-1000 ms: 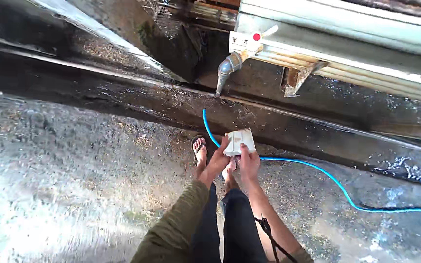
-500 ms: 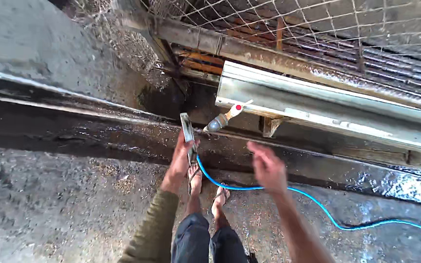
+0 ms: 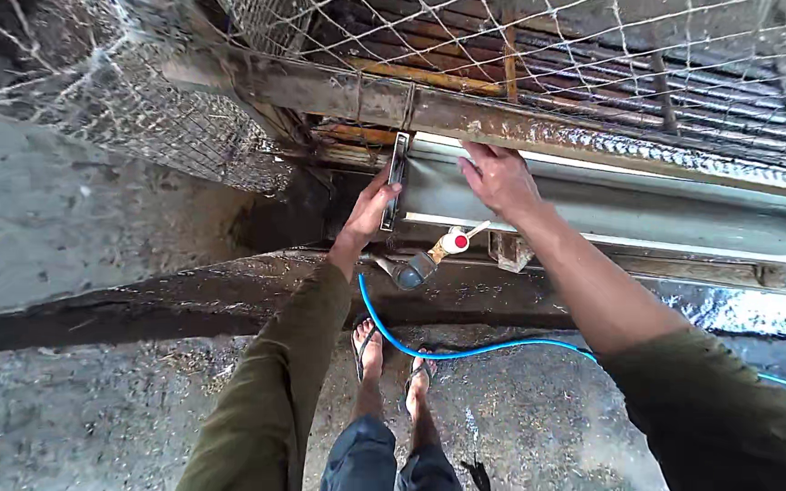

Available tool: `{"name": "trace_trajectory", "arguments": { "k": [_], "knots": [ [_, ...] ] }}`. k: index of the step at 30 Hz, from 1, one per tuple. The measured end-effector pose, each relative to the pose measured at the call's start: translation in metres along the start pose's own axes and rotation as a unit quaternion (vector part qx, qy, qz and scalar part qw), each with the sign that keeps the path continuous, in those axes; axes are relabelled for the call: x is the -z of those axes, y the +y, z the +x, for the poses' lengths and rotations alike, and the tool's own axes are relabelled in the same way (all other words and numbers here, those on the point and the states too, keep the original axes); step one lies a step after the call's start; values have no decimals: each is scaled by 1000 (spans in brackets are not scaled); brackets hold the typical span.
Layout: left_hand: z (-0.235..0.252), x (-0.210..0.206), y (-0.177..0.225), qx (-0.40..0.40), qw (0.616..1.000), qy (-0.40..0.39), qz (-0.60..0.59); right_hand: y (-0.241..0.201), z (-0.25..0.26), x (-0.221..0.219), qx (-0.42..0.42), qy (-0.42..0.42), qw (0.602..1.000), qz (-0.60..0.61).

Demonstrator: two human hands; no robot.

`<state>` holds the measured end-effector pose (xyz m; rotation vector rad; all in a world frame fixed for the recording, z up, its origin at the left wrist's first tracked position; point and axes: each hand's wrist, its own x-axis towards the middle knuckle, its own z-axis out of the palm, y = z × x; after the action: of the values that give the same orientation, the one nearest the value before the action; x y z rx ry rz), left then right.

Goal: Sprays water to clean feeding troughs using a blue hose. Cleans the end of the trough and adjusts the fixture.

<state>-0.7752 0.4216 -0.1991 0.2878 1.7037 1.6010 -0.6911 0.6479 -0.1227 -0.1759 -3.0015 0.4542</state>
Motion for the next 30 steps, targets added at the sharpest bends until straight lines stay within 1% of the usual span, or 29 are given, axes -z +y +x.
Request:
{"name": "trace_trajectory", "arguments": {
  "k": [2,4,10,14,16,18,20,23,27,28,30],
  "knots": [
    [4,-5,-4,-13,1000,13,-13,-4,11,-7,-36,-15,999,-7],
    [9,-6,-6,-21,999,21,-20,-7,19,-12,-53,-29,998,4],
    [13,-7,-8,-24,1000,7,13,-4,18,-23,-22,34,999,27],
    [9,-7,-3,-30,998,-15,52,-5,17,-21,-30,31,999,27],
    [8,-6,-3,-34,998,-17,44,-6,16,-22,-30,39,998,26],
    [9,-6,-4,-39,998,-18,48,-8,16,-21,-35,31,999,21],
    [7,-9,-2,-30,997,-16,63,-9,17,-19,-43,17,999,16],
    [7,-13,-2,-13,996,-11,89,-10,21,-21,-42,34,999,10],
    [5,-22,-1,-1,997,-20,72,-14,24,-21,-44,33,998,23],
    [3,-22,1,8,997,-30,68,-16,24,-20,-50,20,998,30],
    [1,-21,7,21,997,-56,57,-18,28,-13,-67,-36,996,46]
  ]
}}
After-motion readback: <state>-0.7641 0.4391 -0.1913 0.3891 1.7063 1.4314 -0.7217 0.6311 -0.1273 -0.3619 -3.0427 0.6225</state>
